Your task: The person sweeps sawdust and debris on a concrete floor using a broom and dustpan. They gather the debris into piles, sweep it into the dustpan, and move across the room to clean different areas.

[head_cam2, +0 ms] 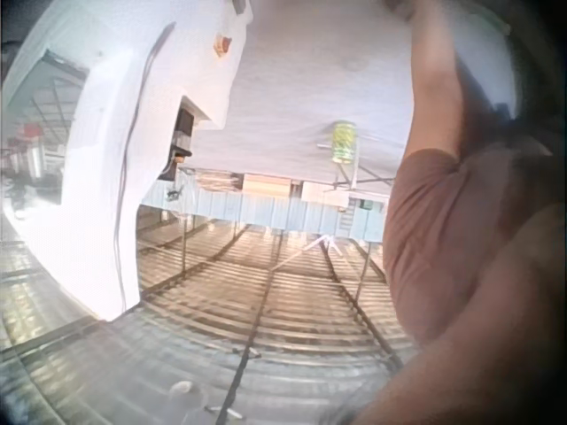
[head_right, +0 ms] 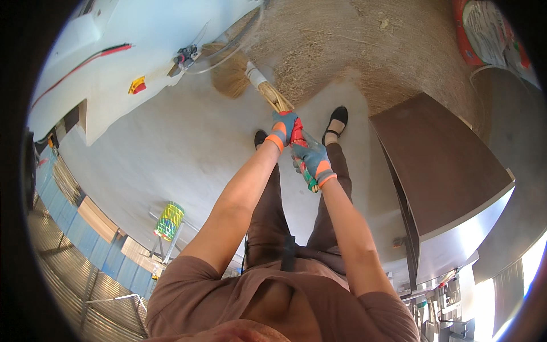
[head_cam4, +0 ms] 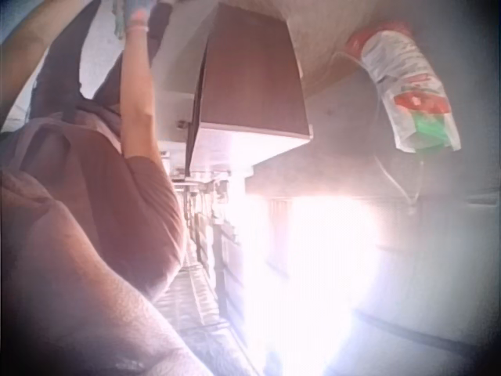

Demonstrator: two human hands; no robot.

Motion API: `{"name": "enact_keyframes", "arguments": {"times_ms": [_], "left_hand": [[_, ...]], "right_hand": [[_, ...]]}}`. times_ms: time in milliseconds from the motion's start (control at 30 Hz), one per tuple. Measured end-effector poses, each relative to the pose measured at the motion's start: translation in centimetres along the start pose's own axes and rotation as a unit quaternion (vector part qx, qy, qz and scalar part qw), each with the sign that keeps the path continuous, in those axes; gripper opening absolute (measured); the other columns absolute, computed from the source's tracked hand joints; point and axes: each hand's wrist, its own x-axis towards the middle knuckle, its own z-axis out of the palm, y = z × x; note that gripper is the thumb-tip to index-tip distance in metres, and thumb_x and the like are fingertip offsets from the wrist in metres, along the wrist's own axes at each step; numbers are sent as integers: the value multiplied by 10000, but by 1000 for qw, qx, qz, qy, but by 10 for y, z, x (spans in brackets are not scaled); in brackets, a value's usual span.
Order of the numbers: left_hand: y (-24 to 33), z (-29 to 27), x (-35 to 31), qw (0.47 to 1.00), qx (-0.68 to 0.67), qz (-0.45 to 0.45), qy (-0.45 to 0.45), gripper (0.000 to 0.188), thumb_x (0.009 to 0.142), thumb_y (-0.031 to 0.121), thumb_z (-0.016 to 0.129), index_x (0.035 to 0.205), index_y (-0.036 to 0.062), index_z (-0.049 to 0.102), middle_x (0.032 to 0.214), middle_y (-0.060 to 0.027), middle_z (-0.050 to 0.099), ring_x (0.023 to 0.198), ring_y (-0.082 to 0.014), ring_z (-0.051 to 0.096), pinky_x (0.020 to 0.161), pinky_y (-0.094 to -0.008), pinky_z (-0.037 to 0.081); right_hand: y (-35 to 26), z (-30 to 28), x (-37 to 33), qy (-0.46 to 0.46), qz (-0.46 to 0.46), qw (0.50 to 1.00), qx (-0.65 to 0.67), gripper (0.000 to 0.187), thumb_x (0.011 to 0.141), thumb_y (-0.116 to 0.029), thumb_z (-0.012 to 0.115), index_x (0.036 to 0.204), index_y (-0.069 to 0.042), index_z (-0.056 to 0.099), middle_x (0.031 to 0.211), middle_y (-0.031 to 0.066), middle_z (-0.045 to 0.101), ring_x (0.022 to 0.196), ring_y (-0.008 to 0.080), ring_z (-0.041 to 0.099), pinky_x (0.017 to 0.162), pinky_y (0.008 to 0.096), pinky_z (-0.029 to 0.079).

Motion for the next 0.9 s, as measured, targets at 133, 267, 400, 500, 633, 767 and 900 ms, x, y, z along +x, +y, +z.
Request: {"name": "enact_keyframes", "arguments": {"times_ms": [133, 267, 400, 500, 633, 767, 900], "left_hand": [[22, 43, -27, 998, 27, 28, -52, 546, 757, 149, 672, 1219, 1, 420, 935, -152, 630, 767, -274, 650, 636, -426, 551], [58, 74, -62, 990, 57, 73, -104, 498, 759, 146, 680, 1176, -21, 465, 926, -146, 643, 781, -252, 656, 663, -388, 554], [70, 97, -71, 974, 122, 150, -119, 487, 749, 136, 698, 1152, -25, 477, 917, -143, 651, 785, -242, 655, 677, -361, 551], [67, 120, -57, 969, 100, 154, -163, 518, 737, 123, 717, 1168, -30, 472, 927, -148, 652, 803, -248, 658, 683, -371, 552], [83, 151, -53, 952, 159, 210, -156, 517, 733, 109, 719, 1172, -16, 474, 931, -148, 655, 820, -252, 664, 689, -373, 555], [112, 182, -101, 932, 173, 271, -169, 550, 730, 143, 718, 1200, -1, 472, 952, -167, 653, 855, -277, 664, 724, -395, 554], [141, 195, -201, 919, 242, 279, -141, 665, 756, 222, 696, 1318, 14, 407, 1043, -193, 629, 964, -311, 636, 844, -414, 521]], "right_hand": [[-16, -31, -18, 13, -31, 998, 49, 695, 847, -53, 621, 1490, -68, 358, 783, 71, 581, 542, 139, 501, 483, 284, 406], [-30, -47, -28, 19, -86, 992, 89, 641, 889, -65, 598, 1486, -96, 369, 758, 90, 559, 522, 145, 501, 460, 274, 385], [-41, -54, -39, 49, -117, 985, 114, 619, 893, -91, 615, 1473, -88, 398, 782, 77, 580, 546, 139, 529, 464, 278, 416], [-48, -58, -46, 45, -151, 978, 134, 608, 896, -101, 623, 1467, -86, 416, 800, 72, 594, 558, 142, 546, 471, 281, 438], [-65, -63, -58, 60, -182, 972, 134, 606, 904, -88, 613, 1474, -88, 410, 833, 76, 608, 585, 145, 559, 502, 286, 461], [-78, -78, -74, 37, -271, 948, 164, 561, 905, -43, 591, 1444, -28, 433, 903, 77, 627, 652, 153, 590, 564, 288, 499], [-92, -96, -132, 74, -308, 940, 129, 607, 833, -38, 599, 1425, -16, 465, 948, 54, 632, 715, 107, 585, 619, 261, 505]]}}
